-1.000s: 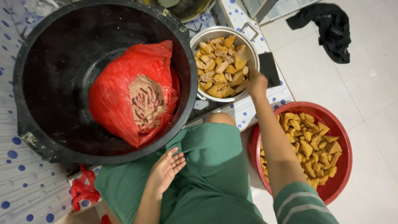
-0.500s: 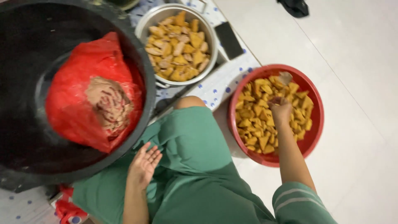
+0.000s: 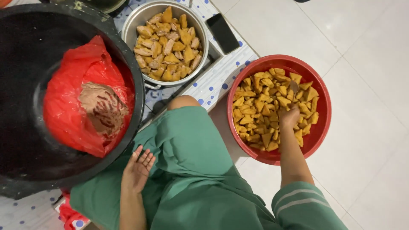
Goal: The person is manually stuffing fried tofu pieces with a meat mixture using a small wooden spatula.
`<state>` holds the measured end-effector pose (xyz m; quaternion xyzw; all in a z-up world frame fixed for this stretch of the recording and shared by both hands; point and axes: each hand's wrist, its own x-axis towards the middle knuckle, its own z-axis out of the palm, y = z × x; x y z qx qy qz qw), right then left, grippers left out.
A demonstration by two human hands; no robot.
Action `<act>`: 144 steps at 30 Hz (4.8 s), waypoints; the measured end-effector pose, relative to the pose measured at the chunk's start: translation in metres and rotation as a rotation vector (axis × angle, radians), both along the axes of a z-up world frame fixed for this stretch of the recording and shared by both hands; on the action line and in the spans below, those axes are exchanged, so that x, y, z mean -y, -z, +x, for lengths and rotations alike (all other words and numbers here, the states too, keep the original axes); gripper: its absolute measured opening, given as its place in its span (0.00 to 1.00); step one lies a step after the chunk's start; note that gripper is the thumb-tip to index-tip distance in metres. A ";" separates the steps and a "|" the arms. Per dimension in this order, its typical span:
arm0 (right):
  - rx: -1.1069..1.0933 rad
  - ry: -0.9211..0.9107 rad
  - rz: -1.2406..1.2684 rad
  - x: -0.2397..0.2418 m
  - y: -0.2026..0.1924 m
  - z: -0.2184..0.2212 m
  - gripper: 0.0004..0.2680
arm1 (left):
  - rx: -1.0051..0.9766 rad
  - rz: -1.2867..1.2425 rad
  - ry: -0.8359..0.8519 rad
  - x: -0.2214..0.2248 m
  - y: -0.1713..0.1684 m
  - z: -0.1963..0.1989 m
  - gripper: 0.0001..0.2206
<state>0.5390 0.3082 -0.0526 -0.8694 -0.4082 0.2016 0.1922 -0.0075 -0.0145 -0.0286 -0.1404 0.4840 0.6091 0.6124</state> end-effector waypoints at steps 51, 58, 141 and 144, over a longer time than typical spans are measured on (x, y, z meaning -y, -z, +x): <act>-1.238 -0.713 -0.231 0.194 -0.160 -0.336 0.04 | -0.868 0.134 0.058 -0.008 -0.101 0.086 0.11; -1.160 -0.768 -0.161 0.199 -0.125 -0.344 0.05 | -0.795 0.049 -0.063 -0.015 -0.114 0.090 0.09; -0.948 -1.296 -0.739 0.030 -0.188 -0.520 0.13 | -0.185 0.086 -0.788 -0.036 -0.096 -0.047 0.14; -0.967 -1.263 -0.645 0.068 -0.229 -0.508 0.13 | -0.138 0.094 -0.828 -0.048 -0.111 -0.065 0.12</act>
